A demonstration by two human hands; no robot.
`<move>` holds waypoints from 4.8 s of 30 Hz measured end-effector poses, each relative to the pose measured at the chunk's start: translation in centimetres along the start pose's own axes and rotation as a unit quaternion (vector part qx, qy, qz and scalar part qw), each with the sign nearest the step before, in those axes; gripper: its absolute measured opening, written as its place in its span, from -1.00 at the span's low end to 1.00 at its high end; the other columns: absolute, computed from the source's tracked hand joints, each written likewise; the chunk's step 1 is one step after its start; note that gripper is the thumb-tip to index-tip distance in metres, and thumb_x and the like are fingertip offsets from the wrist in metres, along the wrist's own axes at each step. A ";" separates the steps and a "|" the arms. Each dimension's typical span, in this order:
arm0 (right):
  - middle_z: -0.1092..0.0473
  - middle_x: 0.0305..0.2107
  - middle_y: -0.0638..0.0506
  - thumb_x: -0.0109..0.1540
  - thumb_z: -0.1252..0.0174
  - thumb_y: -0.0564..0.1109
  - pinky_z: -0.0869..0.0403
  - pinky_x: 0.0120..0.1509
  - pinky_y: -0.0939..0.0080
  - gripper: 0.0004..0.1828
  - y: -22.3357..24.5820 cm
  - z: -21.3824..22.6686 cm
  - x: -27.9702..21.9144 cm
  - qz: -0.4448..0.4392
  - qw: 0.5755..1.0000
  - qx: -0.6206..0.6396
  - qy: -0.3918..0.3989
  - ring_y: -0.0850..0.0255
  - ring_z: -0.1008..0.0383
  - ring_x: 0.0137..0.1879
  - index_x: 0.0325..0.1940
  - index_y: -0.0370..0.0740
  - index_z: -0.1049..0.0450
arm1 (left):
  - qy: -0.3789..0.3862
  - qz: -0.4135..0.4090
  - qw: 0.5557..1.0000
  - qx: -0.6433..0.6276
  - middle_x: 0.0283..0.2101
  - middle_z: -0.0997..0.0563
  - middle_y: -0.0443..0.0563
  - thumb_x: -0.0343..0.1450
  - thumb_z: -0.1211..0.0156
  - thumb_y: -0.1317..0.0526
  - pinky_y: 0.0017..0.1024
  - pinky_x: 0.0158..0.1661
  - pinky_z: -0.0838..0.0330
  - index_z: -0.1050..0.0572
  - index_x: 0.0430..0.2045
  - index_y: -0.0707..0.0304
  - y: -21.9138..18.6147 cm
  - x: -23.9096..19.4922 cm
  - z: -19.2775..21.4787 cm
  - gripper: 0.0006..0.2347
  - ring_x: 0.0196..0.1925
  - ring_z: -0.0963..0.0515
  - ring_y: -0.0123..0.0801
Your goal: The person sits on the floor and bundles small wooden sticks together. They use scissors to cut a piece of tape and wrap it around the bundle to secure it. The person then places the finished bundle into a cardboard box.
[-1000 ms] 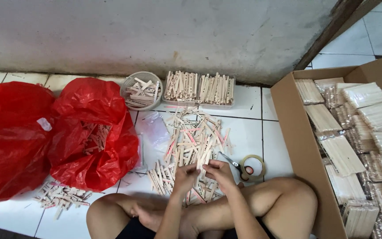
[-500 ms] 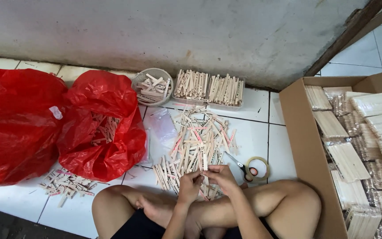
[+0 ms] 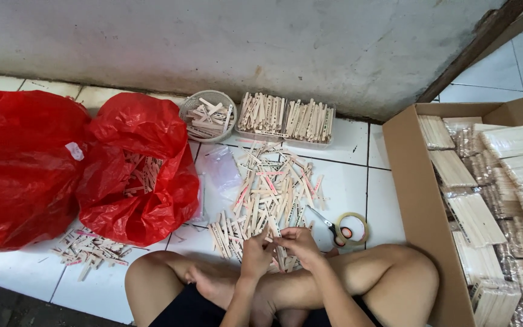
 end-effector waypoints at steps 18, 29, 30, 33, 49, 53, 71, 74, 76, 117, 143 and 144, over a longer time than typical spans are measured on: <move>-0.66 -0.27 -0.14 0.13 -0.41 -0.33 -0.58 -0.04 0.31 -0.79 1.2 -0.9 -0.9 0.061 0.998 0.029 0.010 0.17 -0.64 -0.19 -0.15 -0.40 -0.68 | 0.013 0.102 0.982 -0.161 0.08 -0.70 0.08 0.36 -0.28 0.37 -0.52 0.09 -0.59 -0.59 0.02 0.34 -0.6 0.6 1.9 -0.68 -0.03 -0.73 -0.39; -0.65 -0.36 -0.09 0.11 -0.43 -0.27 -0.54 -0.06 0.30 -0.82 1.6 -0.8 -1.3 0.094 0.995 -0.017 0.002 0.21 -0.62 -0.22 -0.21 -0.34 -0.70 | 0.075 0.144 0.967 -0.196 -0.21 -0.62 0.26 0.39 -0.21 0.53 -0.38 -0.21 -0.71 -0.09 0.46 -0.25 -3.5 1.7 3.0 -0.23 -0.38 -0.64 -0.30; -0.64 -0.36 -0.04 0.13 -0.44 -0.21 -0.52 -0.06 0.31 -0.82 1.6 -0.9 -1.6 0.090 0.995 -0.044 0.004 0.24 -0.61 -0.21 -0.21 -0.31 -0.71 | 0.085 0.158 0.962 -0.205 -0.24 -0.58 0.23 0.39 -0.20 0.53 -0.32 -0.09 -0.73 -0.15 0.44 -0.25 -3.3 1.6 3.0 -0.27 -0.31 -0.64 -0.26; -0.52 -0.42 0.08 0.21 -0.39 -0.19 -0.17 -0.48 0.40 -0.83 1.1 -1.2 -2.1 0.033 0.998 -0.037 0.026 0.36 -0.27 -0.44 -0.14 -0.29 -0.66 | 0.104 0.152 0.962 -0.199 -0.30 -0.55 0.16 0.32 -0.35 0.49 -0.35 -0.23 -0.75 -0.07 0.46 -0.37 -3.4 1.7 3.8 -0.14 -0.39 -0.61 -0.31; -0.50 -0.43 0.05 0.17 -0.43 -0.29 -0.18 -0.51 0.42 -0.83 -2.3 0.0 0.4 0.000 0.999 0.035 0.007 0.39 -0.34 -0.38 -0.16 -0.30 -0.63 | 0.082 0.086 0.972 -0.200 0.11 -0.64 0.25 0.33 -0.39 0.30 -0.46 -0.25 -0.78 -0.63 -0.09 0.46 1.4 2.4 0.8 -0.70 -0.22 -0.77 -0.22; -0.51 -0.43 0.01 0.20 -0.38 -0.26 -0.43 -0.38 0.30 -0.88 -2.8 -0.9 0.8 -0.009 0.995 0.073 0.074 0.27 -0.49 -0.31 -0.20 -0.28 -0.60 | 0.093 0.097 0.955 -0.263 -0.12 -0.69 0.14 0.37 -0.33 0.42 -0.47 -0.27 -0.73 -0.59 0.01 0.46 2.2 2.1 0.5 -0.69 -0.27 -0.69 -0.34; -0.52 -0.32 0.09 0.23 -0.35 -0.25 -0.33 -0.25 0.30 -0.85 -2.3 -1.4 -0.5 -0.008 0.996 -0.022 0.082 0.35 -0.42 -0.19 -0.12 -0.25 -0.60 | 0.045 0.139 0.936 -0.320 -0.33 -0.71 0.13 0.30 -0.44 0.42 -0.44 -0.25 -0.69 -0.66 -0.16 0.43 3.4 1.4 1.1 -0.76 -0.31 -0.65 -0.36; -0.50 -0.36 0.11 0.24 -0.33 -0.25 -0.29 -0.29 0.33 -0.92 -1.8 -1.5 -0.7 0.007 0.996 -0.027 0.084 0.37 -0.39 -0.23 -0.18 -0.22 -0.60 | 0.042 0.149 0.932 -0.327 -0.40 -0.69 0.10 0.31 -0.46 0.42 -0.46 -0.37 -0.63 -0.66 -0.27 0.39 3.6 1.3 1.0 -0.83 -0.39 -0.63 -0.37; -0.48 -0.40 0.14 0.25 -0.32 -0.23 -0.29 -0.29 0.33 -0.95 -1.9 -1.6 -0.8 0.013 0.995 -0.033 0.090 0.39 -0.38 -0.25 -0.20 -0.19 -0.61 | 0.043 0.156 0.930 -0.329 -0.41 -0.69 0.10 0.30 -0.47 0.43 -0.46 -0.43 -0.60 -0.64 -0.32 0.36 3.4 1.0 0.9 -0.85 -0.42 -0.63 -0.38; -0.56 -0.36 -0.20 0.30 -0.20 -0.25 -0.64 -0.25 -0.02 -0.75 -2.4 -2.2 -1.1 -0.042 0.989 0.061 0.126 0.08 -0.58 -0.31 0.01 -0.47 -0.55 | 0.072 0.109 0.942 -0.309 -0.24 -0.58 -0.01 0.42 -0.18 0.51 -0.48 -0.13 -0.48 -0.59 -0.11 0.20 5.1 1.4 -1.3 -0.76 -0.13 -0.54 -0.39; -0.52 -0.36 -0.08 0.28 -0.24 -0.27 -0.56 -0.30 0.14 -0.83 -2.6 -2.3 -0.8 -0.009 0.990 0.018 0.139 0.19 -0.52 -0.27 -0.08 -0.43 -0.57 | 0.066 0.101 0.926 -0.358 -0.37 -0.57 0.00 0.34 -0.29 0.54 -0.49 -0.17 -0.54 -0.63 -0.14 0.31 3.6 0.7 0.2 -0.74 -0.25 -0.56 -0.41; -0.51 -0.36 0.00 0.28 -0.26 -0.28 -0.48 -0.35 0.29 -0.88 -2.6 -2.3 -0.6 0.010 0.991 -0.009 0.137 0.29 -0.49 -0.26 -0.12 -0.39 -0.59 | 0.058 0.098 0.928 -0.355 -0.36 -0.56 -0.01 0.33 -0.33 0.53 -0.50 -0.18 -0.54 -0.63 -0.17 0.29 4.3 0.8 0.1 -0.76 -0.24 -0.54 -0.42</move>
Point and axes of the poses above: each hand's wrist, its own x-axis towards the middle knuckle, its own z-axis out of the back of the hand, y = z × x, the point moved 10 cm from there along x, towards the middle knuckle
